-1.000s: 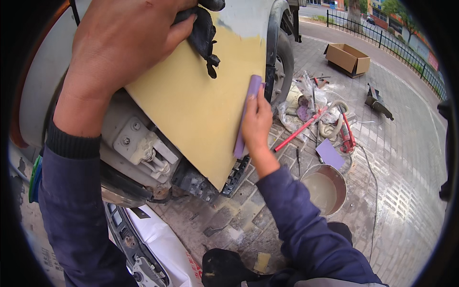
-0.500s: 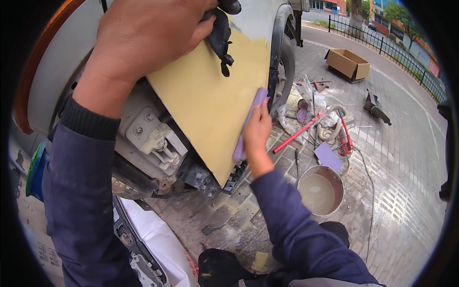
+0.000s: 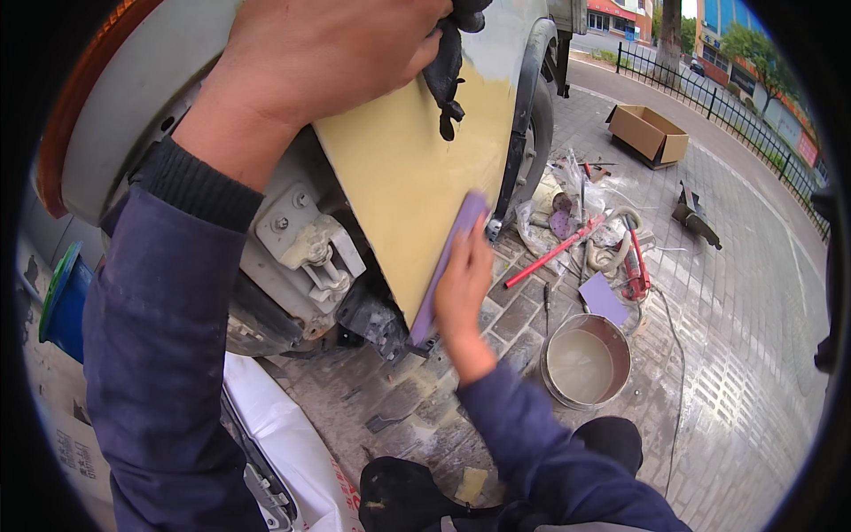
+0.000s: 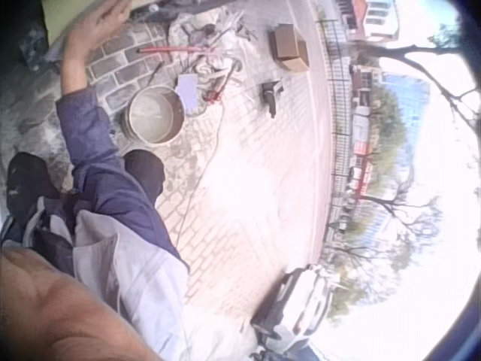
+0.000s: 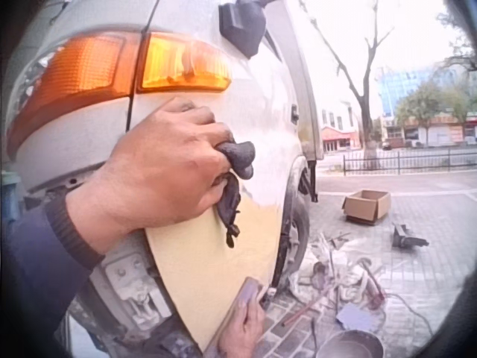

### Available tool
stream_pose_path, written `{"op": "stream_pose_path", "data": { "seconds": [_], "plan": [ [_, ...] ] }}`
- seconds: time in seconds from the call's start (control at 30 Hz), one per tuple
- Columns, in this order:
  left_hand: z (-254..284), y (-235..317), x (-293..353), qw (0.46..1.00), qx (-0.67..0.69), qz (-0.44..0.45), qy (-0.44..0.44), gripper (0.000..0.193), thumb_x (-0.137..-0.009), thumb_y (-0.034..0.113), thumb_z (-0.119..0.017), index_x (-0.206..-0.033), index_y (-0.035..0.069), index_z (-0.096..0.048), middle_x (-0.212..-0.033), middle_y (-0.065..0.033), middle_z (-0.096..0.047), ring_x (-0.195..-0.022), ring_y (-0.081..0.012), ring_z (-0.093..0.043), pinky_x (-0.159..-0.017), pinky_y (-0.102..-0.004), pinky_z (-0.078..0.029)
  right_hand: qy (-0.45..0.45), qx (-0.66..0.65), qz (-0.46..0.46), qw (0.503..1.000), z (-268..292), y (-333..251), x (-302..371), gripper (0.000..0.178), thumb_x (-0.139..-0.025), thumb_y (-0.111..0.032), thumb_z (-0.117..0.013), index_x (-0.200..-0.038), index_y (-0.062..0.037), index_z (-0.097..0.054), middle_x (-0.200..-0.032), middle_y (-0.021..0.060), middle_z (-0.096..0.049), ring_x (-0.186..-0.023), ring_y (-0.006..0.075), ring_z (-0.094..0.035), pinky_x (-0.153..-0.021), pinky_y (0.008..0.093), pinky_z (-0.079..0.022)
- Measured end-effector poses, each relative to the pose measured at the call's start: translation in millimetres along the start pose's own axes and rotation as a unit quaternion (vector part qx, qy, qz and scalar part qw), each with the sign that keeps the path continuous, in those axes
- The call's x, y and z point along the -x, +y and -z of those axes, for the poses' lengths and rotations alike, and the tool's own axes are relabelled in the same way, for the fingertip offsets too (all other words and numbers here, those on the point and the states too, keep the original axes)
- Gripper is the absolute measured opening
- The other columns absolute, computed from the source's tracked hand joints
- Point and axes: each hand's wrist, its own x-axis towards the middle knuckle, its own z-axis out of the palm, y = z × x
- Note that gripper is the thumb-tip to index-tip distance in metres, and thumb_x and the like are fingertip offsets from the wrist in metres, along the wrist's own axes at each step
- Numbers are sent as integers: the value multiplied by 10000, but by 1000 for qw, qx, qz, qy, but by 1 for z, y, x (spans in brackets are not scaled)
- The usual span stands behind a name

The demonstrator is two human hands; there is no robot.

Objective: The person sands a yellow filler patch on the front fender of a white vehicle using a purple sanding block. They hold a dark cloth in the left hand and repeatedly rub the sanding block over the patch, occasionally dipping the block into a bucket of water.

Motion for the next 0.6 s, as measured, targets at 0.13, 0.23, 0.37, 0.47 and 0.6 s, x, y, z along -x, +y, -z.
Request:
{"op": "stream_pose_path", "data": {
  "seconds": [0.13,0.23,0.37,0.47,0.6],
  "plan": [
    [-4,-2,2,1000,-10,-11,-2,159,-834,248,-809,-833,89,-815,-980,-46,-740,-1057,-247,-702,-1023,-411,-535,-43,8,22,999,11,-13,46,570,-1134,-161,-619,-1674,-13,-507,-1464,222,-559,-1346,313,-560,-1167,420,-435],
    [-3,-3,2,1000,-5,-11,-2,163,-838,248,-801,-826,86,-812,-972,-46,-741,-1054,-247,-704,-1025,-412,-536,0,-86,-64,994,-3,8,-31,522,-1143,-215,-608,-1588,54,-569,-1246,210,-656,-1183,279,-618,-1054,419,-478],
    [-2,-3,3,1000,-6,-3,6,163,-841,244,-795,-831,82,-810,-970,-45,-745,-1052,-249,-705,-1028,-413,-537,19,-91,-54,994,-4,11,-32,490,-1147,-213,-580,-1520,106,-588,-1038,215,-680,-1021,265,-629,-927,434,-489],
    [-4,-2,3,1000,-18,-5,1,147,-842,230,-790,-833,85,-809,-974,-42,-748,-1057,-247,-707,-1028,-410,-536,5,8,16,1000,4,2,32,476,-1149,-147,-593,-1591,30,-590,-1243,191,-649,-1148,277,-610,-1018,393,-483],
    [-6,-3,3,1000,-9,-17,19,112,-837,199,-778,-828,91,-808,-980,-37,-748,-1063,-242,-706,-1025,-405,-534,-1,-26,-5,1000,3,15,19,501,-1151,-192,-617,-1607,12,-581,-1294,194,-638,-1190,263,-599,-1041,382,-477]
  ]
}}
